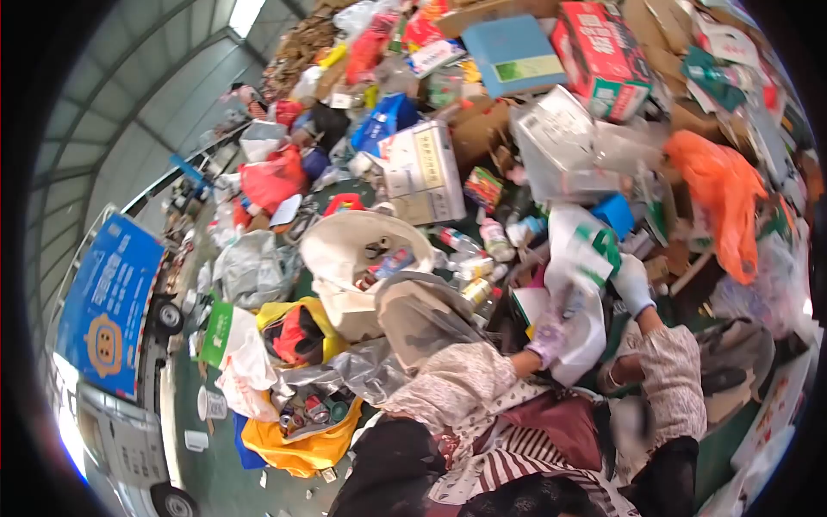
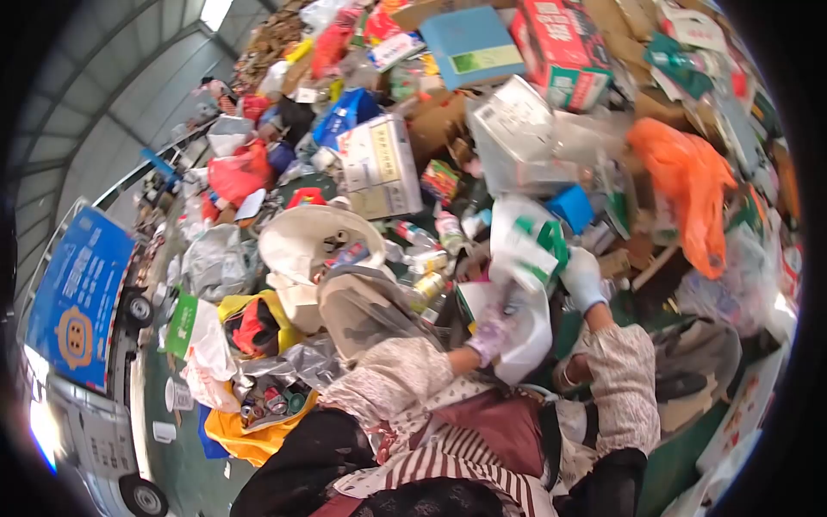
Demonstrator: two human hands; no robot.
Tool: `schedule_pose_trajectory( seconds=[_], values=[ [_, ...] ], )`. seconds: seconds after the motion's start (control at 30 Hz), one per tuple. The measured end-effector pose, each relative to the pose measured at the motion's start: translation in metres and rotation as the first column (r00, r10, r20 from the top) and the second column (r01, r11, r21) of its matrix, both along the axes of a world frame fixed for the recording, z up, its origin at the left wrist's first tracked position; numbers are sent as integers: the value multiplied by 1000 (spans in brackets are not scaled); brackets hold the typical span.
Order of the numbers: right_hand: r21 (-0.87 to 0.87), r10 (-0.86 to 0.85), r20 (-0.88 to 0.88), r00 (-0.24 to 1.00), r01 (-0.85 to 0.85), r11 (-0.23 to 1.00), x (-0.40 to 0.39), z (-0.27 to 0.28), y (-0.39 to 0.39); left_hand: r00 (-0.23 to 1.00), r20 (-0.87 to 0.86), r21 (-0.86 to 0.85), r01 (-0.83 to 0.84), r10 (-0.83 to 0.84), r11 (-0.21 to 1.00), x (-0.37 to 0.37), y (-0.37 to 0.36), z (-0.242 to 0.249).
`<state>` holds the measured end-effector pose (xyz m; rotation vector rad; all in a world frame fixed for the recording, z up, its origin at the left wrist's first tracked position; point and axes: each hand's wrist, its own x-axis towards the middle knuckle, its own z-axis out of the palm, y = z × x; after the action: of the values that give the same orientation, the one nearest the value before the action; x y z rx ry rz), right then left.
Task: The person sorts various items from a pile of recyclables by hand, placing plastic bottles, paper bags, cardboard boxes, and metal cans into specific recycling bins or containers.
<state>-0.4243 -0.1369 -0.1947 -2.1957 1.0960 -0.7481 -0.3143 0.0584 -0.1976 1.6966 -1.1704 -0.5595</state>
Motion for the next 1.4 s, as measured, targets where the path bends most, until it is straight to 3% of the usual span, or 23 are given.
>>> schedule_pose_trajectory(
  seconds=[0.03,0.13,0.17,0.23,0.3,0.33,0.4,0.47,0.5,0.57,0.63,0.67,0.77,1.03,1.1,1.13,1.2,1.23,1.27,1.3,1.33,1.37,1.4],
  values=[
    [125,-76,59,995,68,990,1,9,6,1000,-2,160,10,-9,987,0,2,-3],
    [170,-73,-57,996,82,982,0,14,5,985,120,483,53,-126,874,7,6,-17],
    [125,-69,-52,996,75,989,5,19,12,933,170,627,146,-317,765,10,1,-20],
    [37,-65,-44,997,67,997,14,27,26,786,129,873,199,-605,444,16,-25,-58],
    [40,-35,-110,993,40,998,22,35,36,619,-35,989,-92,-784,-117,14,-87,-175],
    [9,-42,-110,993,43,999,24,32,40,574,-97,918,-264,-813,-295,14,-113,-240],
    [-36,-35,-130,991,31,999,24,31,44,426,354,835,-544,-833,76,-11,-107,-210],
    [-42,12,-77,997,-15,999,24,29,49,164,716,555,-724,-678,410,-31,-93,-174],
    [-54,31,-47,998,-34,998,25,32,49,2,842,350,-762,-539,545,-38,-90,-147],
    [-61,22,-119,993,-29,998,23,39,55,17,914,324,-634,-406,702,-43,-89,-88],
    [-16,-8,-189,982,5,1000,20,44,53,335,769,628,-244,-544,739,-33,-78,-12],
    [-8,-22,-159,987,21,1000,18,45,50,403,659,716,-79,-635,694,-30,-69,6],
    [-3,-32,-161,986,32,999,15,38,41,392,462,823,146,-795,550,-23,-63,39],
    [17,-61,-156,986,64,998,4,44,29,216,174,892,379,-961,247,-5,-80,80],
    [69,64,-168,984,-53,996,1,32,16,297,159,851,443,-942,283,15,-90,85],
    [69,178,-161,971,-169,983,-1,44,15,485,139,764,502,-863,405,40,-90,87],
    [54,272,-101,957,-268,962,-11,78,18,579,165,243,761,-799,602,93,-93,74],
    [-27,283,-135,950,-289,957,-16,75,1,644,187,220,708,-742,671,118,-95,80],
    [-194,182,-92,979,-197,961,-27,113,11,706,326,305,551,-629,777,130,-81,131],
    [-172,180,-39,983,-184,968,-40,134,3,724,453,354,389,-520,851,132,-75,159],
    [-346,115,-13,993,-112,931,-56,141,-9,716,549,364,258,-430,895,131,-70,173],
    [-264,101,0,995,-98,959,-76,166,-14,683,627,377,154,-374,913,132,-64,184],
    [-352,117,50,992,-92,931,-93,200,-3,651,670,400,91,-358,912,137,-58,189]
  ],
)
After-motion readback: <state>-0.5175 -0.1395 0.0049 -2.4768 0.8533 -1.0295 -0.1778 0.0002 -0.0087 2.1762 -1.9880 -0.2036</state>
